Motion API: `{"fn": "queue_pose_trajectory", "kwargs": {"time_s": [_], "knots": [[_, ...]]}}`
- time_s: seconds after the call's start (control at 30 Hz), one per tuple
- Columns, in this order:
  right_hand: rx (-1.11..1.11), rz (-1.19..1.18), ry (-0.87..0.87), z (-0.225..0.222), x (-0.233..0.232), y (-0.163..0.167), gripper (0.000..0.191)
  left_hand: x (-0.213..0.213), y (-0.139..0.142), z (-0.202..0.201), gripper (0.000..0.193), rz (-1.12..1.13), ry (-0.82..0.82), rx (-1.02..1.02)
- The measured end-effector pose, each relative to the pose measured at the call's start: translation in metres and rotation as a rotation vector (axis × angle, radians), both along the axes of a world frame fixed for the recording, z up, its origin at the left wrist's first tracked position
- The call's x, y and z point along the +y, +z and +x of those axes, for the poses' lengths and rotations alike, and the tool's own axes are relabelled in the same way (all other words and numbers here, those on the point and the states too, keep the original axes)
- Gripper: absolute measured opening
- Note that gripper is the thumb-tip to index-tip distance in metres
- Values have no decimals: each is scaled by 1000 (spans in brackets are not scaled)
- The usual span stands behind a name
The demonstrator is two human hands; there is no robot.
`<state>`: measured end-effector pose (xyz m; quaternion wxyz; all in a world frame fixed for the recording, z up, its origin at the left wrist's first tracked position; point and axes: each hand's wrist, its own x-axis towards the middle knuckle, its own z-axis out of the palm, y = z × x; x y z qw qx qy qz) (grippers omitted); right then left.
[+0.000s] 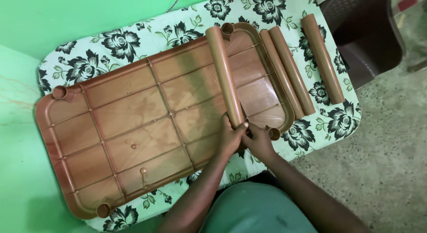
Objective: The person attaches tubular plastic legs to the underside of a plastic table top, pressing each leg onto its mounting socket by hand and setting spare legs beside the table on a floral cloth. The person works one leg at a time, pressing the tubes firmly into place.
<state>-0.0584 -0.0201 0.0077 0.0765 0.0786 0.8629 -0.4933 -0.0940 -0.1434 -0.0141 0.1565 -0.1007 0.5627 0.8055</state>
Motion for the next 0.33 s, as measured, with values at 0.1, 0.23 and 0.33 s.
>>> {"fn": "queue_pose_trajectory", "kwargs": {"time_s": [0.1, 0.23, 0.33], "knots": [[37, -11, 20, -6, 8, -1, 24, 5, 5, -4, 53, -64, 6, 135], [39, -71, 58, -20, 27, 1, 24, 22, 2, -10, 60, -175, 51, 136], [-26, -95, 71, -28, 51, 3, 26, 50, -10, -13, 62, -102, 112, 175]]}}
